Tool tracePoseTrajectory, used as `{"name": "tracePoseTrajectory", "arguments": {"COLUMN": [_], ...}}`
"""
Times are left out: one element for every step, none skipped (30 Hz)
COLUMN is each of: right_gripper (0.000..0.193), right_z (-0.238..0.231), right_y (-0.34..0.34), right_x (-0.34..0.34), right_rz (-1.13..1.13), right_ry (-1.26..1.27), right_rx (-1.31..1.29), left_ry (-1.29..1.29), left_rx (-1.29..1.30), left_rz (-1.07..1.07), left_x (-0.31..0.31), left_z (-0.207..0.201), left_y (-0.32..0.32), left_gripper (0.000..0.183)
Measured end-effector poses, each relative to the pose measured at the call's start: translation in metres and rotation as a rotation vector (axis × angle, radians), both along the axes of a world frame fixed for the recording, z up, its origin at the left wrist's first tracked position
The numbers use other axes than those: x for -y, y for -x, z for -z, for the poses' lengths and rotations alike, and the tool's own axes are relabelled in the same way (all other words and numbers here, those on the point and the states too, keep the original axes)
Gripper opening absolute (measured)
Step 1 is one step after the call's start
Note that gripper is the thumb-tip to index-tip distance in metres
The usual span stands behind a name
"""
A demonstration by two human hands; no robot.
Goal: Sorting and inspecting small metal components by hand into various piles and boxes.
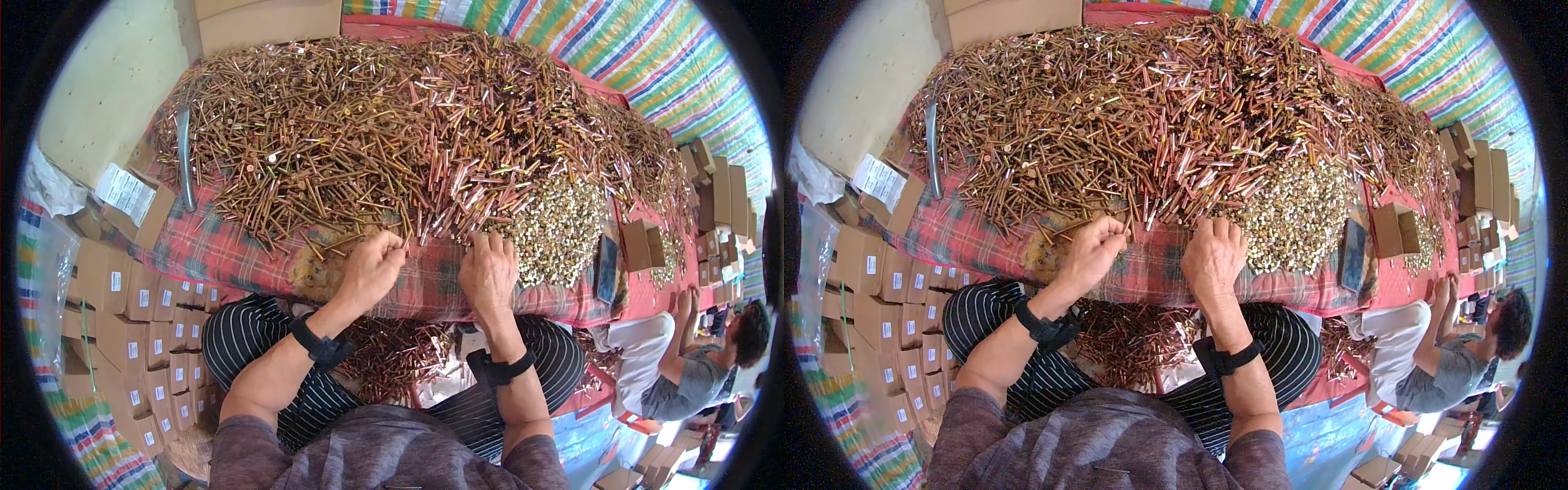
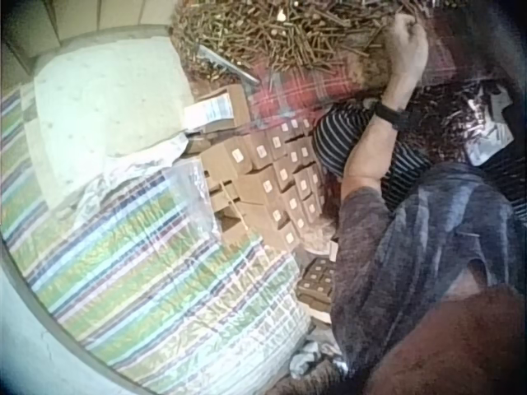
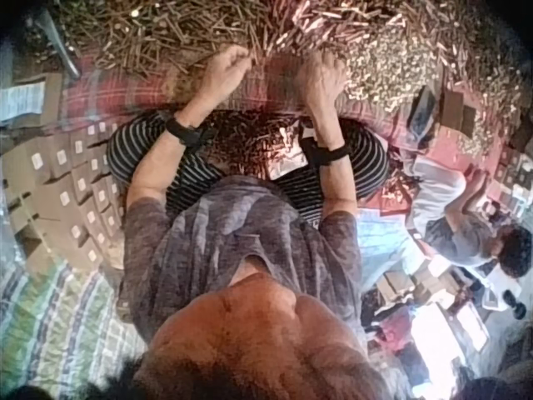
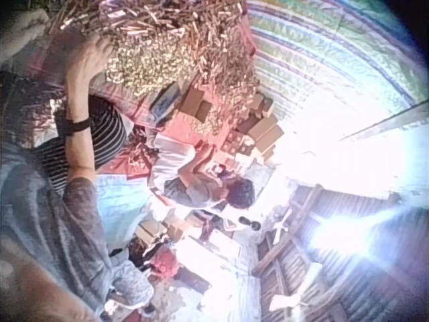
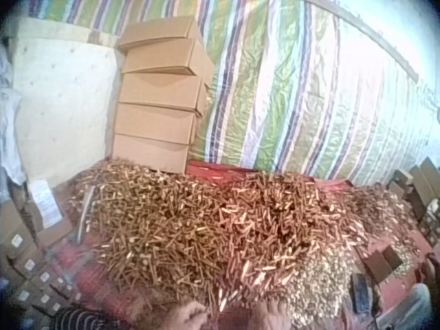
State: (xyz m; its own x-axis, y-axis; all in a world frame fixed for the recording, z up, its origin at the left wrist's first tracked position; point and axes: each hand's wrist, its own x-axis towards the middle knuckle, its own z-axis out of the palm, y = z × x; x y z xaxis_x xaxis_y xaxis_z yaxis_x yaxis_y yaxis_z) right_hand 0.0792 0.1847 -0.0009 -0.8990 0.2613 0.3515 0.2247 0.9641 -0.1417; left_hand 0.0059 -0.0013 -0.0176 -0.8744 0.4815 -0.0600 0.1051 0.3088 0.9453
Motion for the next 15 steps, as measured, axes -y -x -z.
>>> {"name": "tracePoseTrajectory", "arguments": {"right_gripper": [0.017, 0.017, 0.019, 0.022, 0.022, 0.022, 0.023, 0.017, 0.017, 0.014, 0.011, 0.006, 0.006, 0.006, 0.006], "right_z": [0.001, 0.006, 0.011, 0.014, 0.015, 0.015, 0.016, 0.017, 0.016, 0.013, 0.010, 0.008, 0.001, -0.001, -0.003], "right_y": [0.001, 0.002, 0.003, 0.003, 0.003, 0.002, 0.001, 0.000, -0.002, -0.003, -0.004, -0.002, -0.002, -0.003, -0.003], "right_x": [0.001, 0.003, 0.004, 0.006, 0.009, 0.013, 0.015, 0.016, 0.015, 0.014, 0.013, 0.006, 0.002, -0.005, -0.008], "right_rz": [0.037, 0.038, -0.004, -0.047, -0.048, -0.100, -0.151, -0.192, -0.193, -0.114, -0.037, -0.002, 0.090, 0.118, 0.146], "right_ry": [-0.052, -0.051, 0.034, 0.119, 0.118, 0.149, 0.181, 0.212, 0.213, 0.212, 0.209, -0.001, -0.017, -0.033, -0.048], "right_rx": [-0.044, -0.043, -0.037, -0.032, -0.032, -0.036, -0.040, -0.085, -0.083, -0.046, -0.011, -0.083, -0.074, -0.075, -0.075], "left_ry": [-0.182, -0.269, -0.269, -0.301, -0.334, -0.335, -0.323, -0.308, -0.308, -0.298, -0.289, -0.289, -0.292, -0.296, -0.298], "left_rx": [0.327, 0.382, 0.383, 0.444, 0.503, 0.502, 0.522, 0.543, 0.544, 0.541, 0.536, 0.536, 0.545, 0.554, 0.553], "left_rz": [-0.036, -0.049, -0.048, -0.060, -0.073, -0.074, -0.084, -0.097, -0.099, -0.087, -0.076, -0.079, -0.079, -0.076, -0.076], "left_x": [0.000, -0.002, -0.002, -0.001, -0.001, -0.001, -0.002, -0.002, -0.001, 0.000, 0.001, 0.002, 0.003, 0.002, 0.003], "left_z": [0.002, 0.000, 0.000, 0.000, -0.001, -0.003, -0.006, -0.008, -0.009, -0.011, -0.012, -0.010, -0.008, -0.006, -0.006], "left_y": [0.002, 0.001, 0.002, 0.002, 0.003, 0.003, 0.003, 0.002, 0.001, 0.000, -0.001, -0.001, -0.002, -0.002, -0.002], "left_gripper": [0.011, 0.013, 0.013, 0.013, 0.013, 0.013, 0.013, 0.013, 0.013, 0.014, 0.015, 0.015, 0.016, 0.018, 0.018]}}
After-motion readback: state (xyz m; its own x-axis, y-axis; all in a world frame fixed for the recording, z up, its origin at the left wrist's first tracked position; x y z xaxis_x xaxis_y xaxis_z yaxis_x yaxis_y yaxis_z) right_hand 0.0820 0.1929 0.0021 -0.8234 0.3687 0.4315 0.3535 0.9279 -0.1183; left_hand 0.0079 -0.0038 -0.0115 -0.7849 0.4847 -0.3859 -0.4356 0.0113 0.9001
